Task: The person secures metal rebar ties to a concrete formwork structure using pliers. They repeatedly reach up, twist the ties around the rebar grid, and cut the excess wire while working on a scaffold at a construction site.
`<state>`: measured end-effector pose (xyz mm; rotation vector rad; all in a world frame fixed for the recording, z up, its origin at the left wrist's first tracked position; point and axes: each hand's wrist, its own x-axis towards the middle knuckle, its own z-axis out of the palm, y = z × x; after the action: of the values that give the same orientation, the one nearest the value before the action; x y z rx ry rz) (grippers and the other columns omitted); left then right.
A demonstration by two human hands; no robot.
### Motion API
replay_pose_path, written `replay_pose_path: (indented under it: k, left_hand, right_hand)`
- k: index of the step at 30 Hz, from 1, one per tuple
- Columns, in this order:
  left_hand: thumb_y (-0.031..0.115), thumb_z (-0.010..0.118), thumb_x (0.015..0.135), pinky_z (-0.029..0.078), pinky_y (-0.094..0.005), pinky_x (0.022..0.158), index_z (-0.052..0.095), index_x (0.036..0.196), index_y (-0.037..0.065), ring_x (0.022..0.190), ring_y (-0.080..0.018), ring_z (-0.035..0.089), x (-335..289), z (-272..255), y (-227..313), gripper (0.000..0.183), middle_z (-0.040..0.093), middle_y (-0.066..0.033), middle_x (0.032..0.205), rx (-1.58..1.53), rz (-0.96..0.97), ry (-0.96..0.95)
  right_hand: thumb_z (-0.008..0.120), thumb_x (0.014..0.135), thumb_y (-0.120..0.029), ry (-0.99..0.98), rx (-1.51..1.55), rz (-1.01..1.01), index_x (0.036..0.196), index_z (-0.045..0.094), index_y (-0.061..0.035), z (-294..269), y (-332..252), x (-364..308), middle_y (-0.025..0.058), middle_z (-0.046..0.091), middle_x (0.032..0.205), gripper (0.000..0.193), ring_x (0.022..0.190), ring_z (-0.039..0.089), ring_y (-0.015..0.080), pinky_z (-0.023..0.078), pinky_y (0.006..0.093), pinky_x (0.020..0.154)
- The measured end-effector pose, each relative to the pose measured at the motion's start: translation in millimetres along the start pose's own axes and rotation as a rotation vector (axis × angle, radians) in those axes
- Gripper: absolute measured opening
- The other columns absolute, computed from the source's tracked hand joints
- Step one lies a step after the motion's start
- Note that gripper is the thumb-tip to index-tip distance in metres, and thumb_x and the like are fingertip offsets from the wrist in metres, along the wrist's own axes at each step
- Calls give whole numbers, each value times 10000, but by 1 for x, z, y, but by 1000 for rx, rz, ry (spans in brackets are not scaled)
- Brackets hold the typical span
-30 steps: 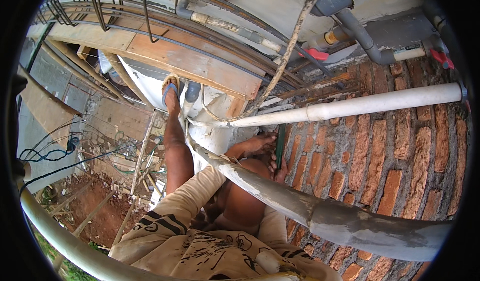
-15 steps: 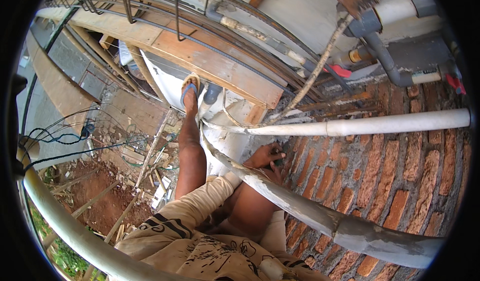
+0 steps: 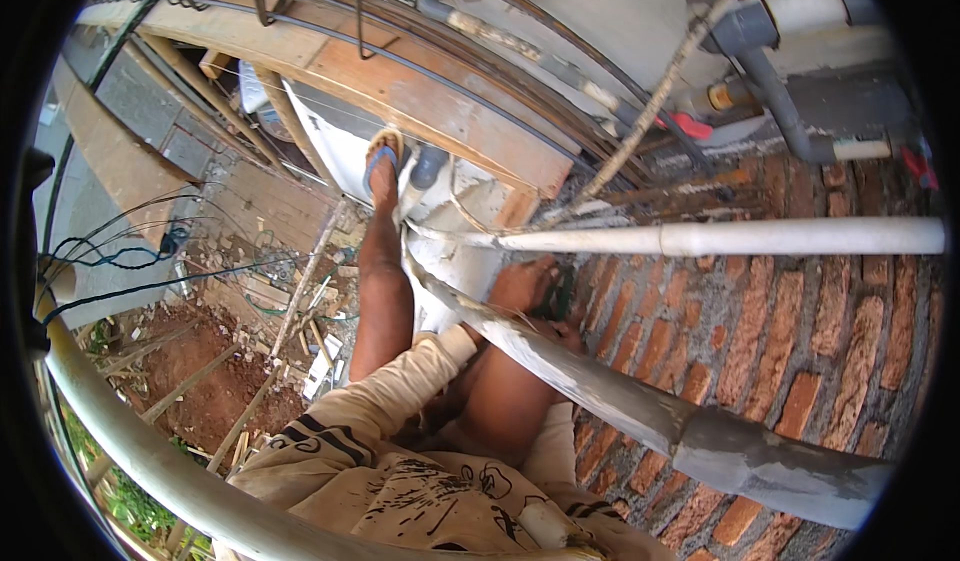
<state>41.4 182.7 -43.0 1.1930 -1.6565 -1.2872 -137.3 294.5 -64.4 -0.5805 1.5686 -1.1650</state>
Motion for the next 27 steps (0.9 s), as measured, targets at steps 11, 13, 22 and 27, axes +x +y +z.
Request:
replay_pose_path:
  k: [11,13,22,27]
  left_hand:
    - [302,591,993,501,-526,646,625,1037,111,732,-451,652,-24,-33,-9,199,657,-217,741,-84,115,-114]
    - [273,609,989,496,-501,640,633,1031,105,724,-447,650,-27,-31,-13,175,653,-211,749,-135,87,-105]
    - [319,613,986,493,-516,654,620,1026,120,758,-443,660,-29,-15,-23,202,666,-202,792,-247,39,-163]
    - [347,620,969,513,-527,691,675,1123,169,778,-449,670,-25,-10,-26,241,695,-206,827,-256,-35,-237]
  right_hand:
    - [659,905,-212,93,-746,-424,1421,478,-43,41,-10,55,191,615,1238,573,1113,602,358,457,427,980]
    - [655,922,-236,10,-864,-465,1434,471,-34,43,-10,66,209,619,1258,580,1156,594,364,449,431,1002]
    - [578,1016,-231,14,-616,-219,1244,674,-77,15,-2,76,105,666,1083,292,939,606,189,487,341,872]
    - [703,924,-200,-70,-711,-254,1226,661,-47,3,9,77,151,641,1186,341,1052,608,261,482,349,907]
